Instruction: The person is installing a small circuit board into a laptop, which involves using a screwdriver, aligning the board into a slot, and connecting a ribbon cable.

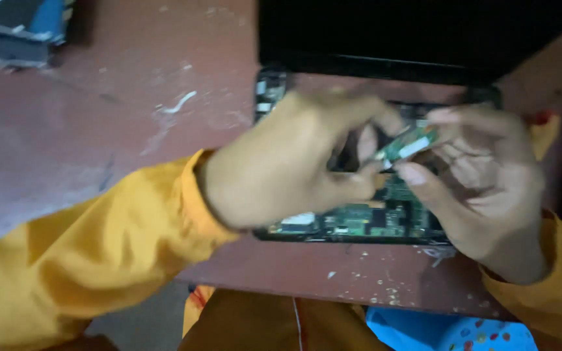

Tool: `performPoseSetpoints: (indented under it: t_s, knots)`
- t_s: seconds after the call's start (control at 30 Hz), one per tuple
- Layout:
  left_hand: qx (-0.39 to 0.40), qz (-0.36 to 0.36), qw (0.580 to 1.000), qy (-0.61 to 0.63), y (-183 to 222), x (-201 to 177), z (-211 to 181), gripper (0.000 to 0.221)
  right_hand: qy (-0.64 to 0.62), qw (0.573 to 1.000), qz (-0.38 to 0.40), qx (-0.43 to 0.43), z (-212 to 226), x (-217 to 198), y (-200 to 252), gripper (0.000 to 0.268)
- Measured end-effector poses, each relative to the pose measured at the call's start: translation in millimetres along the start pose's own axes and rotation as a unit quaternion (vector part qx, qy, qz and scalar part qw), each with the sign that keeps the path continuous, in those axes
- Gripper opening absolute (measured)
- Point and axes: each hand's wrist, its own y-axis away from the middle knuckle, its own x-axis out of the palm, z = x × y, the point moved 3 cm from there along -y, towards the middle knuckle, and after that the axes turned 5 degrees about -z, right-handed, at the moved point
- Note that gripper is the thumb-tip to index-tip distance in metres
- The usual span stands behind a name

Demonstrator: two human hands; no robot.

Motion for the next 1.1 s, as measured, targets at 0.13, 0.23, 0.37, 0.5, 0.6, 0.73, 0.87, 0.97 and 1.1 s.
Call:
performPoseSetpoints:
  t_s: [0.13,0.23,0.37,0.5,0.6,0.73,0.87,0.97,1.1]
  knots:
    - [-0.073,0.009,0.997,0.027,7,-24,2,0.031,0.013,0.994,0.020,-0.104,14,15,-7,0.048]
    - [-0.089,0.004,0.995,0.039,10,-21,3,0.026,0.003,0.999,-0.001,-0.033,21,19,-9,0.044]
    - [-0.051,-0.040,0.997,0.037,13,-14,2,0.025,0.021,0.998,0.010,0.050,20,20,-12,0.016]
    - [-0.049,-0.046,0.998,0.022,15,-8,4,0.028,0.028,0.998,-0.010,0.057,24,25,-11,0.022]
    - [-0.027,-0.069,0.997,0.025,15,-7,-2,0.028,0.045,0.998,-0.017,0.037,23,25,-10,0.020]
    - [-0.028,-0.068,0.997,0.019,15,-5,-5,0.024,0.050,0.999,-0.021,-0.008,16,22,-9,0.012]
    - [-0.016,-0.066,0.998,0.003,16,-3,0,0.026,0.066,0.996,-0.036,-0.039,15,20,-8,0.010]
    - [-0.019,-0.080,0.997,-0.008,17,0,-3,0.025,0.069,0.996,-0.048,-0.037,17,21,-7,0.011]
    - [-0.021,-0.083,0.996,0.008,16,1,-8,0.019,0.067,0.996,-0.047,-0.021,19,19,-7,0.018]
